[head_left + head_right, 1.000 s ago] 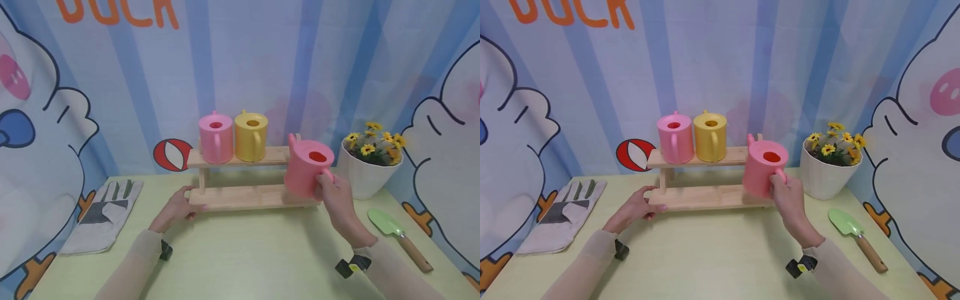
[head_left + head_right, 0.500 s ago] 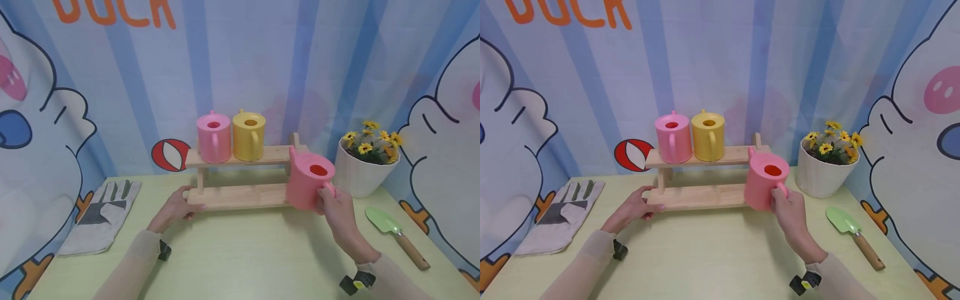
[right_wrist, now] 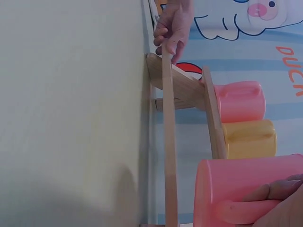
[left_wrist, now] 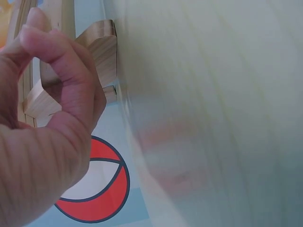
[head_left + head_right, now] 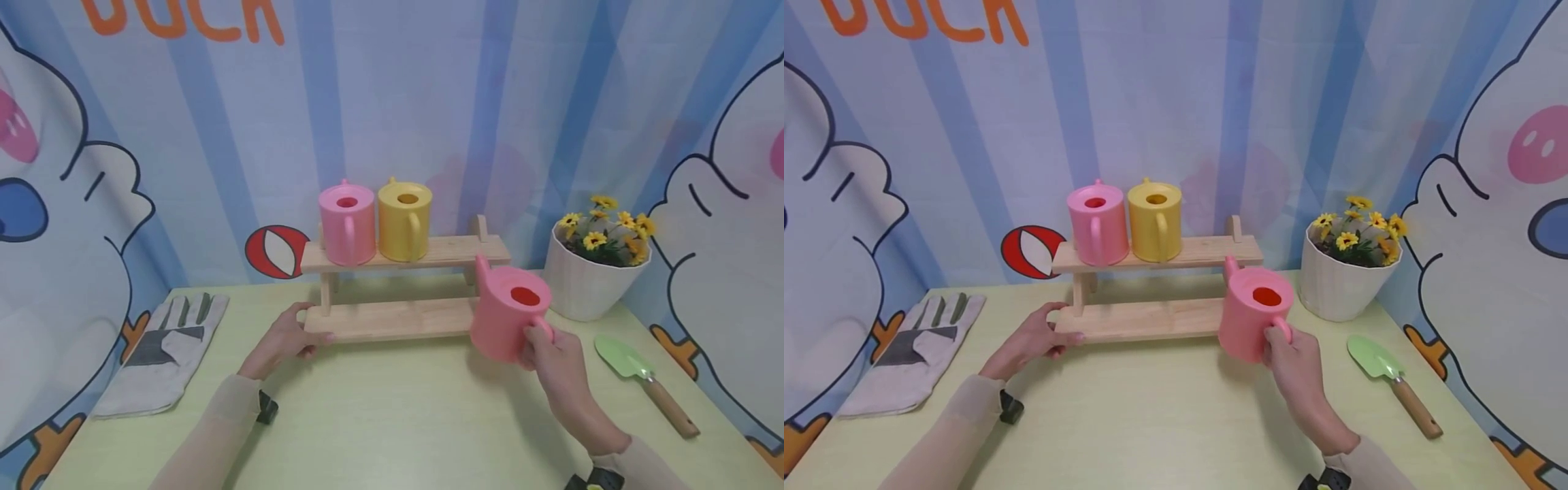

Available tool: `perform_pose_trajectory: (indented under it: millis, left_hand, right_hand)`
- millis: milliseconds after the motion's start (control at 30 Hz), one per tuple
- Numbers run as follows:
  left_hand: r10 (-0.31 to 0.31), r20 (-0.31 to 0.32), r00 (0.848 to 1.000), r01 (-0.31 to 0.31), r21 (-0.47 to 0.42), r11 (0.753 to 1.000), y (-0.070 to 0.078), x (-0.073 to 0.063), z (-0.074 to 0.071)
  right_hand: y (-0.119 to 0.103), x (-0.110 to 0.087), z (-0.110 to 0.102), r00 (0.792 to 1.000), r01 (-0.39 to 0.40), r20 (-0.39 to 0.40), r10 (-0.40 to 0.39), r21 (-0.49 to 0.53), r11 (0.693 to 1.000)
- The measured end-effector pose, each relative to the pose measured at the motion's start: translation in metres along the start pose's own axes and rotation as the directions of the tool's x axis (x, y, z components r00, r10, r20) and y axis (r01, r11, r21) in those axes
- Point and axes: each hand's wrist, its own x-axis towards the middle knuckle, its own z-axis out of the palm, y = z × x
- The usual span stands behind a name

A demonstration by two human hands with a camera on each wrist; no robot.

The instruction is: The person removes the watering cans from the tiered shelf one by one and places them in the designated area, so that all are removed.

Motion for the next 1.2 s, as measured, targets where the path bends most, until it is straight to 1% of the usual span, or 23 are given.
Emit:
perform_pose_trajectory:
  millis: [167,233,433,600,767,1000,1200]
  left_hand:
    - [-0.028,-0.013,1.0,0.028,0.004,1.0,0.003,0.001,0.0]
    - [-0.031,-0.015,0.999,0.031,0.006,1.0,0.003,0.001,0.0]
    - [-0.024,-0.023,0.999,0.024,0.02,0.999,0.004,0.0,0.0]
    - [-0.009,-0.018,1.0,0.01,0.019,1.0,0.003,-0.001,0.0]
    - [-0.003,-0.013,1.0,0.003,0.003,1.0,0.003,-0.001,0.001]
    - [-0.009,-0.012,1.0,0.009,0.015,1.0,0.003,-0.001,0.002]
    - [-0.016,-0.011,1.0,0.016,0.022,1.0,0.003,-0.001,0.001]
  right_hand:
    - [0.009,-0.004,-0.003,1.0,-0.02,-0.003,0.02,0.009,1.0]
    - [0.012,-0.006,-0.004,1.0,-0.03,-0.001,0.03,0.009,1.0]
    - [0.019,-0.012,-0.006,0.996,-0.082,0.02,0.083,-0.046,0.996]
    - [0.025,-0.014,-0.008,0.994,-0.107,0.016,0.109,-0.079,0.991]
    - [0.033,-0.016,-0.009,0.992,-0.123,0.012,0.124,-0.074,0.99]
    - [0.043,-0.017,-0.008,0.986,-0.16,0.027,0.162,-0.064,0.985]
    - [0.05,-0.019,-0.007,0.988,-0.15,0.023,0.152,-0.056,0.987]
